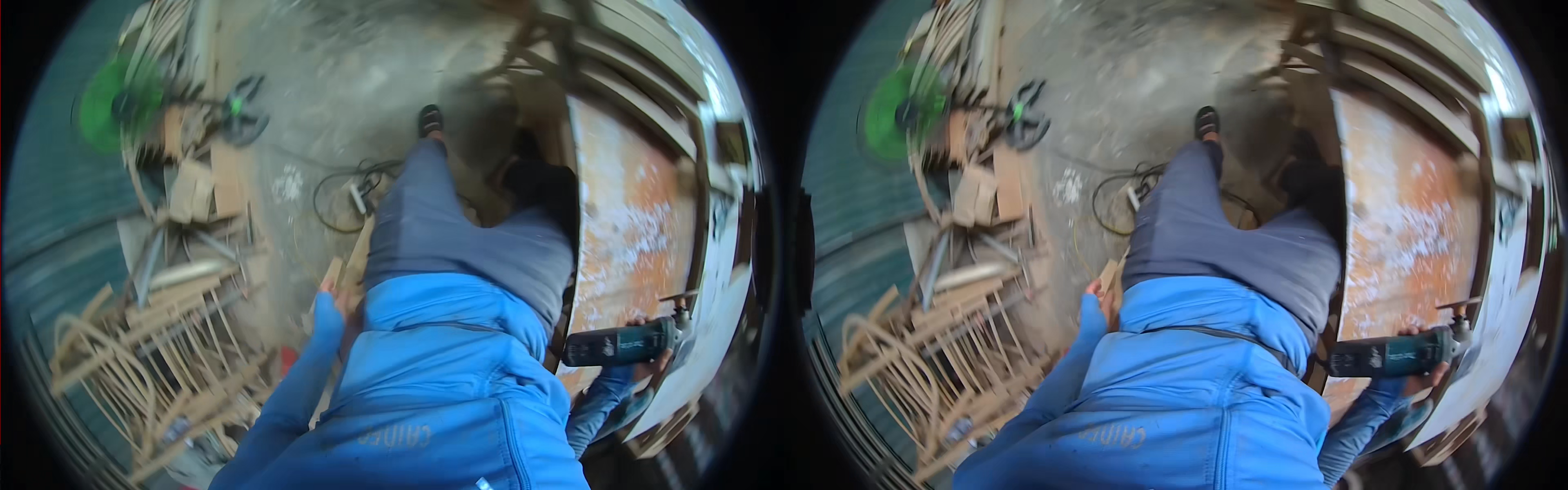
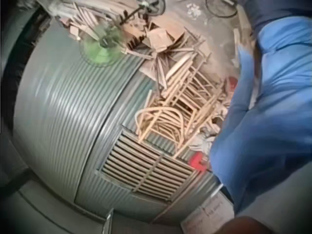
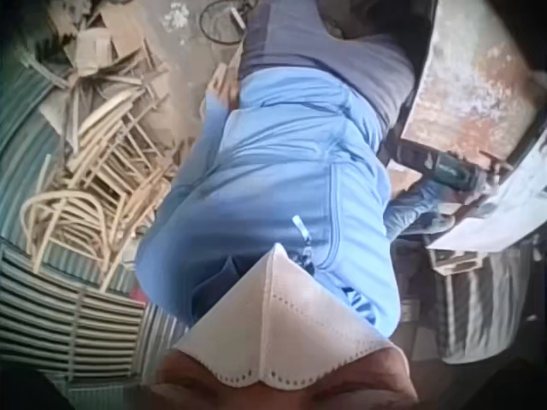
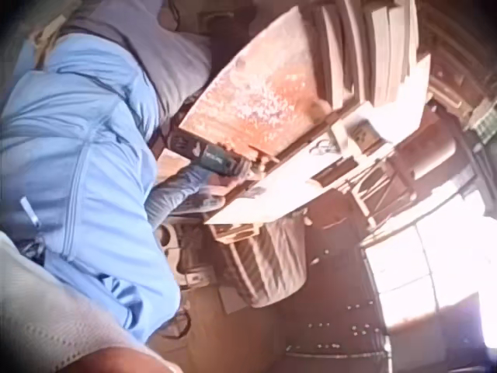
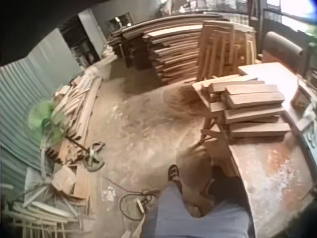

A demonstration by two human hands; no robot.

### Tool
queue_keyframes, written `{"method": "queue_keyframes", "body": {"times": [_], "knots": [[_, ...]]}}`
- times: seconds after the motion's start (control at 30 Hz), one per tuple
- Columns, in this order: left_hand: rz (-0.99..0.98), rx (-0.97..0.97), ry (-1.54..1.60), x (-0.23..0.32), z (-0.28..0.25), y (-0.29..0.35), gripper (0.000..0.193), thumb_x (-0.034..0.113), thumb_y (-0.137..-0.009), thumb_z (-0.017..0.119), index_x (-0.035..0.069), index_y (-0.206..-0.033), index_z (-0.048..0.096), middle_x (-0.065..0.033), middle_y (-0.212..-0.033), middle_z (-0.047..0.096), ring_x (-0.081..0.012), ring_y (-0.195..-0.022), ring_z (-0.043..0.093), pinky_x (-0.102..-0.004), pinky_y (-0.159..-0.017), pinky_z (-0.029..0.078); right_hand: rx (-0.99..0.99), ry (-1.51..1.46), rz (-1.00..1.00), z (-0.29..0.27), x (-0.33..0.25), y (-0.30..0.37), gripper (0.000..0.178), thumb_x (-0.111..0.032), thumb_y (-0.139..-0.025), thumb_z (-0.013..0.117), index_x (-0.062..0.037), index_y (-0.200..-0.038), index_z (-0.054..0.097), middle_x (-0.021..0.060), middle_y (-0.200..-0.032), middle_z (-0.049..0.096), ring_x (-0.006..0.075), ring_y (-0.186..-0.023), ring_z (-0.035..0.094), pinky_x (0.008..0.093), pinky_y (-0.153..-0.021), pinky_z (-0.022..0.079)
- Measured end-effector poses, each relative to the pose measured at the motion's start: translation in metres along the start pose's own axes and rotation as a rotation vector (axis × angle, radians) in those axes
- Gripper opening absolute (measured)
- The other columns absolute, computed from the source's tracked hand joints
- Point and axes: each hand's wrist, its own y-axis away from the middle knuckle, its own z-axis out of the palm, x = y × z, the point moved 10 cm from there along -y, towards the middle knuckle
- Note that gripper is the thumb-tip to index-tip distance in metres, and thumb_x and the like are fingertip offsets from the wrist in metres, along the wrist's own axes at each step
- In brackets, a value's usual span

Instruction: Sanding wooden blocks using a power disc sander on a workbench.

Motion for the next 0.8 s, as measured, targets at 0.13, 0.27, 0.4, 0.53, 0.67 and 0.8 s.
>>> {"method": "queue_keyframes", "body": {"times": [0.13, 0.27, 0.4, 0.53, 0.67, 0.8], "knots": [[0.235, -0.075, -1.219, -0.053, 0.008, 0.091, 0.07, 0.026, -0.09, 0.063, 0.009, -0.153, 0.039, -0.0217, -0.159, 0.028, -0.0413, -0.151, 0.021, -0.0576, -0.121, 0.016, -0.185, 0.274, 0.104, 0.073, -0.025, -0.057, 0.074, -0.056, -0.091, 0.056, 0.0038, -0.135, 0.055, 0.0226, -0.122, 0.064, 0.0353, -0.107, 0.065, 0.0465, -0.094, 0.055], [0.658, 0.256, -1.477, -0.065, 0.021, 0.138, 0.076, 0.031, -0.088, 0.067, 0.01, -0.154, 0.036, -0.0188, -0.158, 0.029, -0.0408, -0.149, 0.022, -0.0615, -0.118, 0.017, -0.25, 0.413, 0.028, 0.146, -0.005, -0.088, 0.072, -0.057, -0.092, 0.053, -0.0006, -0.136, 0.053, 0.0192, -0.118, 0.064, 0.0338, -0.105, 0.065, 0.0446, -0.087, 0.059], [0.303, 0.219, -1.139, -0.005, -0.005, 0.141, 0.082, 0.037, -0.081, 0.077, 0.009, -0.149, 0.042, -0.0182, -0.156, 0.032, -0.0413, -0.141, 0.033, -0.0602, -0.114, 0.024, -0.305, 0.649, -0.006, 0.198, -0.006, -0.103, 0.071, -0.059, -0.091, 0.053, -0.0019, -0.133, 0.055, 0.0177, -0.117, 0.065, 0.0327, -0.105, 0.066, 0.0438, -0.084, 0.06], [0.033, 0.18, -0.976, -0.015, -0.066, 0.128, 0.07, 0.029, -0.076, 0.085, 0.004, -0.133, 0.052, -0.0201, -0.132, 0.054, -0.0418, -0.126, 0.046, -0.0481, -0.104, 0.039, -0.428, 0.579, 0.111, 0.259, 0.034, -0.093, 0.066, -0.057, -0.094, 0.05, -0.003, -0.13, 0.059, 0.0153, -0.117, 0.066, 0.0304, -0.105, 0.067, 0.0423, -0.081, 0.061], [-0.024, -0.047, -1.074, -0.017, -0.052, 0.11, 0.063, 0.029, -0.075, 0.088, 0.002, -0.122, 0.056, -0.0206, -0.116, 0.061, -0.0384, -0.103, 0.06, -0.0464, -0.092, 0.048, -0.398, 0.657, 0.133, 0.284, 0.059, -0.101, 0.062, -0.054, -0.096, 0.047, -0.0041, -0.13, 0.059, 0.0152, -0.12, 0.066, 0.0287, -0.103, 0.069, 0.0401, -0.08, 0.062], [0.039, 0.065, -0.845, -0.03, -0.072, 0.098, 0.05, 0.022, -0.076, 0.088, 0.001, -0.111, 0.06, -0.0184, -0.103, 0.065, -0.0339, -0.092, 0.064, -0.0442, -0.085, 0.051, -0.386, 0.545, 0.184, 0.29, 0.089, -0.118, 0.063, -0.053, -0.096, 0.048, -0.0044, -0.135, 0.058, 0.0144, -0.123, 0.066, 0.0281, -0.104, 0.069, 0.0408, -0.084, 0.061]]}}
